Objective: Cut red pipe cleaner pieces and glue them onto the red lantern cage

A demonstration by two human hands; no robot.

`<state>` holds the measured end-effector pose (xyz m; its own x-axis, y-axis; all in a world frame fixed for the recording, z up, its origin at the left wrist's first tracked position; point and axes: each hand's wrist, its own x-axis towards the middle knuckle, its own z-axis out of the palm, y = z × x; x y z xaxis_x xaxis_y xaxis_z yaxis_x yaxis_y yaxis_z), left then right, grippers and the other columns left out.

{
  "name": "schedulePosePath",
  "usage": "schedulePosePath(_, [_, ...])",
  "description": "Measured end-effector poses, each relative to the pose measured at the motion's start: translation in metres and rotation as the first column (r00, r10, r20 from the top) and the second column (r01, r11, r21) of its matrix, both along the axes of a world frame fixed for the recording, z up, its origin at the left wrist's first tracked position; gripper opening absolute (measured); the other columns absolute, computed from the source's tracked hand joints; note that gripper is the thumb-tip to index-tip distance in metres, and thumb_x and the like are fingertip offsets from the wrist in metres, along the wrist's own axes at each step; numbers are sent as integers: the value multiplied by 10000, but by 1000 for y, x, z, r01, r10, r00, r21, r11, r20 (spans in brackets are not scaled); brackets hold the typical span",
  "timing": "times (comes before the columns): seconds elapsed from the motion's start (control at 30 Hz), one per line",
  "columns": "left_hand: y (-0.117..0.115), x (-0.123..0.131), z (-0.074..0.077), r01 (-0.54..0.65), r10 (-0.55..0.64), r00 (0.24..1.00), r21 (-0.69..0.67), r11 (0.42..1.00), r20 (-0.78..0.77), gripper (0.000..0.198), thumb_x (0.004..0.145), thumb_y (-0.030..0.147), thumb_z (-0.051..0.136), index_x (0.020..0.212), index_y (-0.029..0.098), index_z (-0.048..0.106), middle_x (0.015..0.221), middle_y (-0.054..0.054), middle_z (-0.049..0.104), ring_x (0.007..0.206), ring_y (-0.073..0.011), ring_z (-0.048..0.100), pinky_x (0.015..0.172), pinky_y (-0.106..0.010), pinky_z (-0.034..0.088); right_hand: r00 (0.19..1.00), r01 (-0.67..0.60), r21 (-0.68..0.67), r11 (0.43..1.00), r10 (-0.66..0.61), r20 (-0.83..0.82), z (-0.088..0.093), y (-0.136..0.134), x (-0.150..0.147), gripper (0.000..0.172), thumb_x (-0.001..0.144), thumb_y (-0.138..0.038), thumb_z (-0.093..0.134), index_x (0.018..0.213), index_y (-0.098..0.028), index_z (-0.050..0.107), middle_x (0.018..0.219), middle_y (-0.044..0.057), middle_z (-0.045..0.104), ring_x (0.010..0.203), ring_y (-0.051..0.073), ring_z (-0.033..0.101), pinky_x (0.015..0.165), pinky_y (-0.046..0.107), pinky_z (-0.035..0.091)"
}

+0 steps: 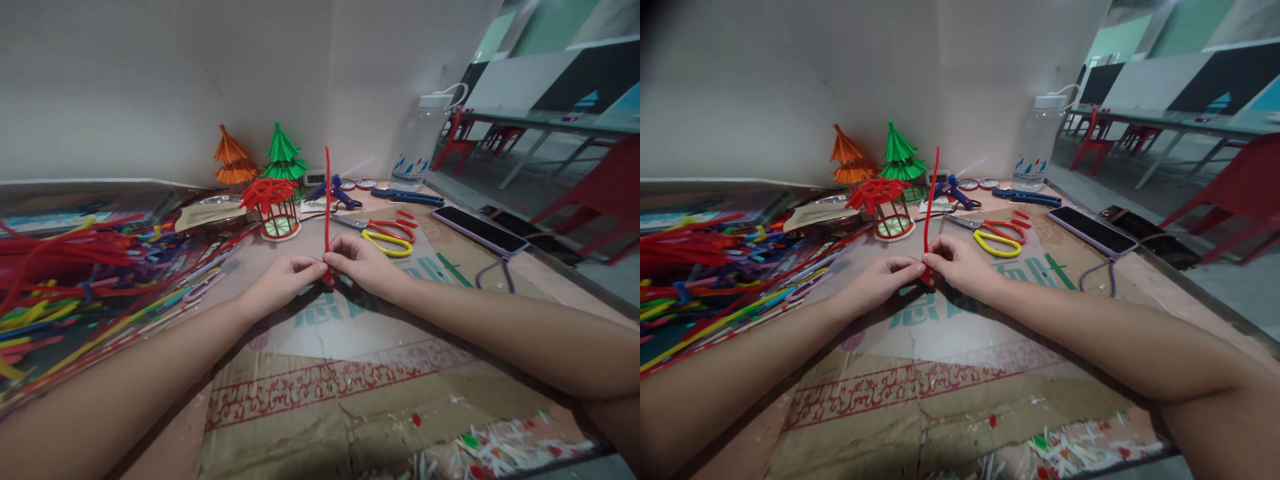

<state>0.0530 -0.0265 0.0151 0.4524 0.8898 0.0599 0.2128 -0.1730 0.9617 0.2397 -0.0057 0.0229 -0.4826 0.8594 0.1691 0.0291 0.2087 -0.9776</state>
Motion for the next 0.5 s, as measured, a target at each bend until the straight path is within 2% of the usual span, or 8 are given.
schedulePosePath(0.3, [-1,1,2,-11,11,1000,12,1000,-19,358,910,448,592,809,152,766,866,-80,782,833,-192,687,851,-317,502,999,4,-30,1000,-3,36,1,0,0,144,875,-267,646,805,-222,528,613,-30,648,584,136,629,580,266,493])
schedulePosePath(0.5, [0,0,1,-5,5,1000,10,1000,-13,356,900,452,597,832,150,775,889,-83,789,828,-194,686,851,-315,502,992,38,95,995,-49,113,2,-4,0,139,895,-291,601,799,-220,531,644,-21,632,595,145,622,570,271,470])
